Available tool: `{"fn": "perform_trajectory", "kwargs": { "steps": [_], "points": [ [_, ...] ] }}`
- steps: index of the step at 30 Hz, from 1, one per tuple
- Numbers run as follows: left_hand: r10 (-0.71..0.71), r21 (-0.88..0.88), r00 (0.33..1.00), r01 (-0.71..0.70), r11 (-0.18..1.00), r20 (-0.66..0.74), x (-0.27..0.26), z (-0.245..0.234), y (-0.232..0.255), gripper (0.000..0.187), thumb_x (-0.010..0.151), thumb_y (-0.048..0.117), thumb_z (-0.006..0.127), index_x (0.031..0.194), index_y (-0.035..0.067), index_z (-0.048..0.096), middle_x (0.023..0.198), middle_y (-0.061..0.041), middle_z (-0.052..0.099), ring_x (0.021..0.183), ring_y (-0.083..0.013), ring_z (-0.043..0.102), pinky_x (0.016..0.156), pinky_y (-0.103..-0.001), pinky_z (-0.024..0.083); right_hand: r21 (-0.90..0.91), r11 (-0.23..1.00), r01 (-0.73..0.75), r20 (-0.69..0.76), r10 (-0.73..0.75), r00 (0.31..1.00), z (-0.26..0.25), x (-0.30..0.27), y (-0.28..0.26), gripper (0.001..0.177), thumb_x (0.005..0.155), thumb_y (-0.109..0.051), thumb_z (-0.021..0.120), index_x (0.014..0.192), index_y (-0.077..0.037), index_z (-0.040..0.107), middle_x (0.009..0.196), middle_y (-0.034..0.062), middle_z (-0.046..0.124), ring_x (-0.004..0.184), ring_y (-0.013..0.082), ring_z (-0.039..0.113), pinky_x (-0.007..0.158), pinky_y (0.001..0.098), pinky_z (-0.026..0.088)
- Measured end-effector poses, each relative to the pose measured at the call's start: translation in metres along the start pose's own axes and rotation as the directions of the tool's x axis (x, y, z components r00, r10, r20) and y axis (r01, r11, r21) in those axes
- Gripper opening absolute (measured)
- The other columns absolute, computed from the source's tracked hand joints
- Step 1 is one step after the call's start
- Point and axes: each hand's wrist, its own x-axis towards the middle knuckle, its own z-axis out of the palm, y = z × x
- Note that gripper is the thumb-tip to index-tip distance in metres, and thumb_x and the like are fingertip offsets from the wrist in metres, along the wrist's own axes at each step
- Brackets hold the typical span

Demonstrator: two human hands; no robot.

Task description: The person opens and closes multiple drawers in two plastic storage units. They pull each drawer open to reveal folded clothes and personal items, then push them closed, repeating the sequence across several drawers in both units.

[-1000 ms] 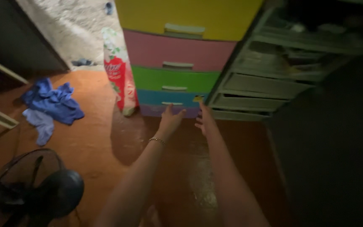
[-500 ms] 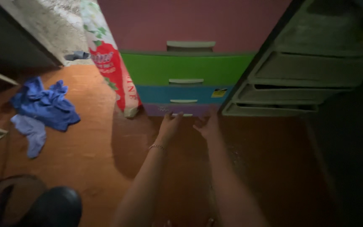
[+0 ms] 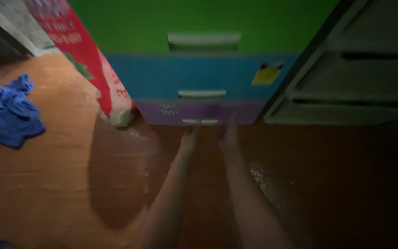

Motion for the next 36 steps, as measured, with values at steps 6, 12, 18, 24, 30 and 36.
{"fn": "perform_trajectory", "kwargs": {
  "steps": [6, 12, 18, 24, 30, 36],
  "points": [
    [-0.02, -0.214, 0.999, 0.013, 0.977, -0.028, 0.086, 0.011, -0.082, 0.108, 0.084, 0.079, 0.049, 0.152, -0.005, 0.041, 0.153, -0.025, 0.048, 0.139, -0.0375, 0.049, 0.112, -0.046, 0.044, 0.063, 0.987, -0.147, -0.355, 0.16, 0.921, -0.045, 0.058, 0.05, 0.1, 0.086, -0.086, 0.042, 0.143, -0.004, 0.046, 0.085, 0.0101, 0.054, 0.07, 0.0237, 0.051, 0.067, 0.042, 0.048],
    [0.074, -0.548, 0.993, -0.014, 0.836, 0.087, 0.145, 0.011, -0.108, 0.113, 0.086, 0.08, 0.048, 0.158, -0.004, 0.024, 0.162, -0.021, 0.036, 0.148, -0.0338, 0.038, 0.119, -0.045, 0.034, 0.121, 0.99, -0.068, -0.279, 0.1, 0.955, -0.075, 0.11, 0.09, 0.118, 0.078, -0.097, 0.047, 0.154, -0.008, 0.032, 0.127, 0.0133, 0.045, 0.106, 0.0293, 0.048, 0.096, 0.0501, 0.038],
    [0.322, -0.706, 0.935, -0.129, 0.696, 0.147, 0.171, 0.015, -0.1, 0.112, 0.083, 0.078, 0.052, 0.16, 0.003, 0.022, 0.162, -0.015, 0.036, 0.148, -0.0327, 0.036, 0.119, -0.047, 0.032, 0.144, 0.989, -0.024, -0.294, 0.066, 0.953, -0.069, 0.126, 0.097, 0.1, 0.071, -0.087, 0.054, 0.139, -0.013, 0.048, 0.123, 0.0136, 0.057, 0.102, 0.0296, 0.058, 0.09, 0.0483, 0.054],
    [0.367, -0.724, 0.923, -0.177, 0.667, 0.112, 0.18, 0.015, -0.096, 0.103, 0.086, 0.07, 0.058, 0.159, 0.006, 0.023, 0.161, -0.016, 0.036, 0.149, -0.0342, 0.035, 0.12, -0.05, 0.033, 0.126, 0.992, -0.002, -0.123, 0.017, 0.992, -0.069, 0.108, 0.095, 0.077, 0.08, -0.084, 0.059, 0.113, -0.015, 0.062, 0.091, 0.0033, 0.058, 0.078, 0.0195, 0.056, 0.071, 0.0392, 0.05],
    [0.27, -0.573, 0.944, -0.116, 0.811, 0.191, 0.171, 0.006, -0.125, 0.109, 0.088, 0.078, 0.048, 0.161, 0.002, 0.02, 0.166, -0.015, 0.028, 0.153, -0.0303, 0.025, 0.124, -0.047, 0.02, 0.069, 0.997, 0.038, -0.127, -0.03, 0.992, -0.109, 0.094, 0.116, 0.072, 0.087, -0.081, 0.056, 0.111, -0.014, 0.062, 0.092, 0.0011, 0.061, 0.08, 0.0166, 0.059, 0.071, 0.0359, 0.051],
    [0.277, -0.387, 0.943, -0.188, 0.903, 0.187, 0.123, -0.002, -0.166, 0.117, 0.085, 0.085, 0.042, 0.159, -0.005, 0.026, 0.165, -0.021, 0.032, 0.154, -0.0337, 0.027, 0.124, -0.049, 0.02, 0.129, 0.991, 0.043, -0.041, -0.038, 0.998, -0.119, 0.038, 0.125, 0.071, 0.097, -0.079, 0.053, 0.125, -0.014, 0.06, 0.107, 0.0023, 0.06, 0.095, 0.0198, 0.059, 0.083, 0.0401, 0.049]
  ]
}}
